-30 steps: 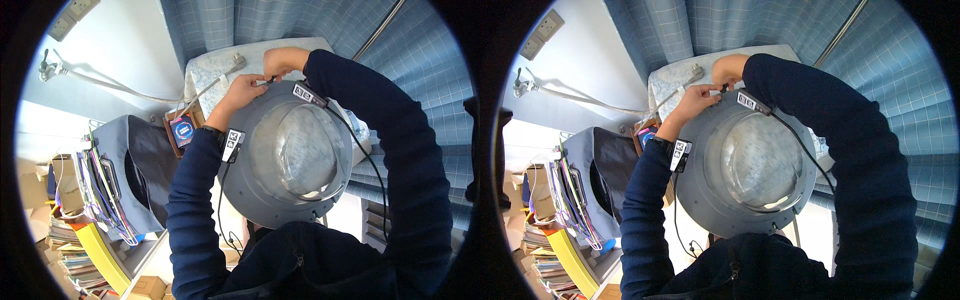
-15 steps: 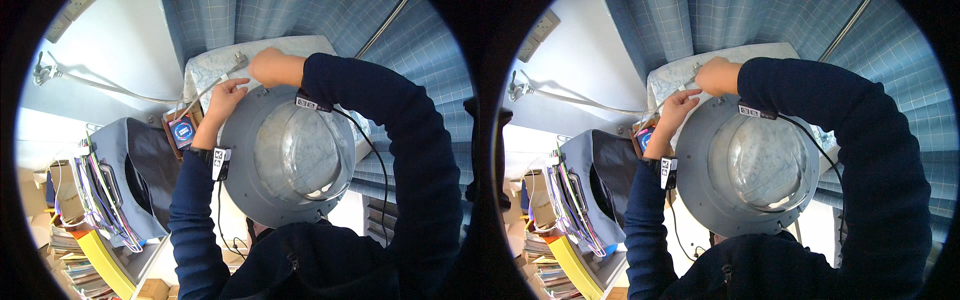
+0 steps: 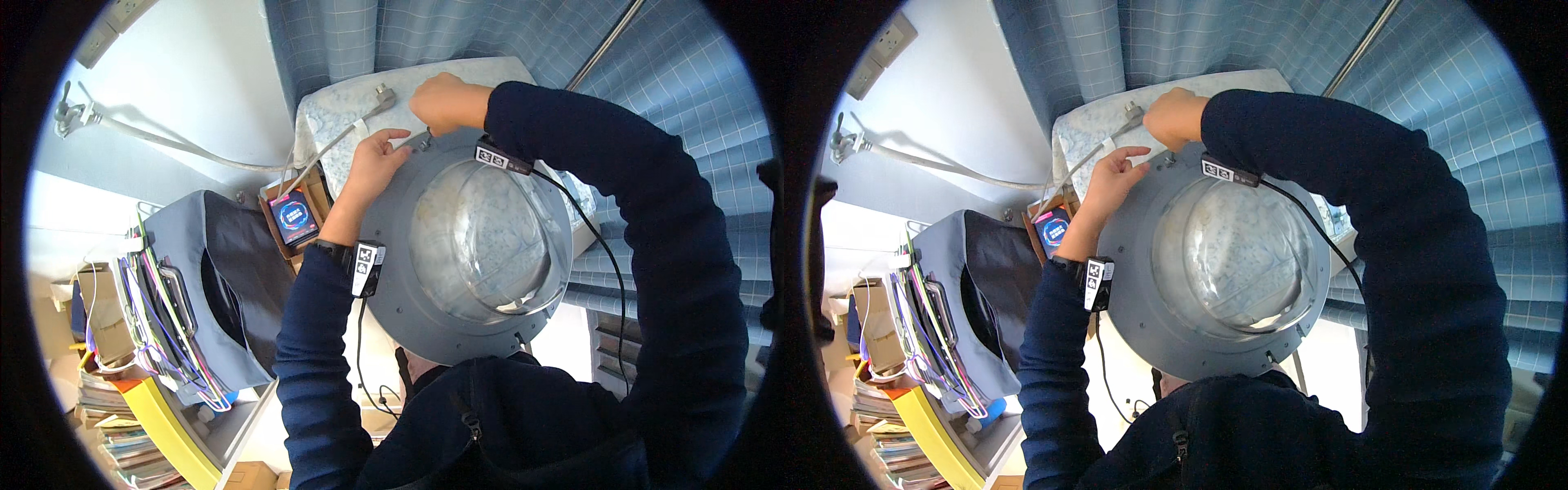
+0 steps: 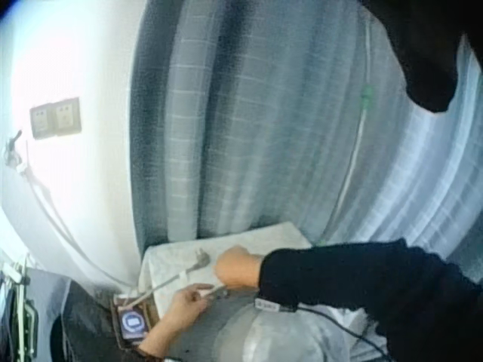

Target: The person uses a screwdriver to remove screws from the circular door frame of a washing machine, then detaches the door and removes the door latch assembly. The removed parts are set aside.

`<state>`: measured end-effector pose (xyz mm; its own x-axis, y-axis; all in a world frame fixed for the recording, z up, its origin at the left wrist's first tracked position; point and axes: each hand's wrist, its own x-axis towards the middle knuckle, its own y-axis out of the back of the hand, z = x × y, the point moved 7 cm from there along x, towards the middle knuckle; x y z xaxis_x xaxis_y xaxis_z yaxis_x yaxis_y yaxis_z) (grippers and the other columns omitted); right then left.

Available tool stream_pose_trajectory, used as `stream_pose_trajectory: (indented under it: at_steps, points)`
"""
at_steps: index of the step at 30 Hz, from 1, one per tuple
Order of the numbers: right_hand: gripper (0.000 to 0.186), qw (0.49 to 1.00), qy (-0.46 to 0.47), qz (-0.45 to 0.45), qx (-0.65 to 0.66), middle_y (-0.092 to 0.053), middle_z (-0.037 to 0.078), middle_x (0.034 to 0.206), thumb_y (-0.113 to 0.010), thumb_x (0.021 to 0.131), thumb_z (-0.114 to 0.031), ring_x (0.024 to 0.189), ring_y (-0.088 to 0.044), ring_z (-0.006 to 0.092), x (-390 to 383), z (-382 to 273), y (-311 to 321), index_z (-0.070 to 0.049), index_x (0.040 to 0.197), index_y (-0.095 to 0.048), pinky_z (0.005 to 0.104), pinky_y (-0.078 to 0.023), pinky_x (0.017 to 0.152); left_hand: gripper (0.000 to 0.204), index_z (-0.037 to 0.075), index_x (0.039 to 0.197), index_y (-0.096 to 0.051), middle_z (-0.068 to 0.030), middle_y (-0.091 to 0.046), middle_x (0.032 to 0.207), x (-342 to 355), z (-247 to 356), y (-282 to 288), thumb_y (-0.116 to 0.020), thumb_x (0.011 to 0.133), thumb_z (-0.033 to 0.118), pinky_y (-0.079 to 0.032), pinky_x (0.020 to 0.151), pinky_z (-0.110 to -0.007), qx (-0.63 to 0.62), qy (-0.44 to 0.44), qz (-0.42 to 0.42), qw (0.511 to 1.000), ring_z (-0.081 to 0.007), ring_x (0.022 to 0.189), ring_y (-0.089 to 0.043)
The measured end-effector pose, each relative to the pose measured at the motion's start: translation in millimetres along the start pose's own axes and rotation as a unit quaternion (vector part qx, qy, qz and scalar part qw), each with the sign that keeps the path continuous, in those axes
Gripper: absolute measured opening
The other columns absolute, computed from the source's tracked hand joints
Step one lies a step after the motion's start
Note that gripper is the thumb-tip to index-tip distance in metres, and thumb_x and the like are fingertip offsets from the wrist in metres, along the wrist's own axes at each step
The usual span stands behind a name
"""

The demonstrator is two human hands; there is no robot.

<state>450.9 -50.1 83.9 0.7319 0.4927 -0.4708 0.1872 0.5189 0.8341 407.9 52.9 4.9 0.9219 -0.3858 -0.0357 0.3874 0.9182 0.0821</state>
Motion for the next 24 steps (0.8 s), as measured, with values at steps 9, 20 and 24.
stream_pose_trajectory:
  at_steps: [9, 20, 24]
  points:
    - [0.016, 0.992, 0.109, 0.028, -0.05, -0.068, 0.012, 0.068, -0.074, 0.068, -0.021, 0.069, -0.067, 0.0325, -13.7, -3.4, -1.8, -0.006, 0.071, -0.07, 0.0432, -0.052, 0.061, 0.041, 0.004, 0.116, -0.066, 0.0032, -0.044, 0.057, 30.9, -0.1, -22.8, -0.073, 0.078, 0.019, -0.035, 0.05, -0.027, 0.061, -0.03, -0.025, 0.997, -0.0082, 0.053, -0.043]
    - [0.018, 0.904, 0.322, 0.219, -0.175, -0.064, 0.009, 0.057, -0.062, 0.072, -0.022, 0.055, -0.064, 0.0244, -27.5, -16.5, -9.3, -0.012, 0.057, -0.066, 0.0378, -0.047, 0.052, 0.025, 0.001, 0.09, -0.069, -0.0154, -0.068, 0.078, 48.4, -4.2, -45.2, -0.071, 0.083, 0.025, -0.048, 0.065, -0.034, 0.133, -0.102, -0.052, 0.984, -0.0162, 0.066, -0.059]
    - [0.012, 0.944, 0.2, 0.22, -0.144, -0.064, 0.007, 0.059, -0.061, 0.073, -0.021, 0.057, -0.064, 0.0212, -43.4, -6.2, -29.2, -0.012, 0.065, -0.065, 0.0365, -0.047, 0.054, 0.021, 0.004, 0.091, -0.07, -0.0173, -0.067, 0.079, 48.5, 6.7, -58.9, -0.07, 0.084, 0.024, -0.049, 0.066, -0.034, 0.124, -0.174, -0.055, 0.975, -0.0189, 0.068, -0.062]
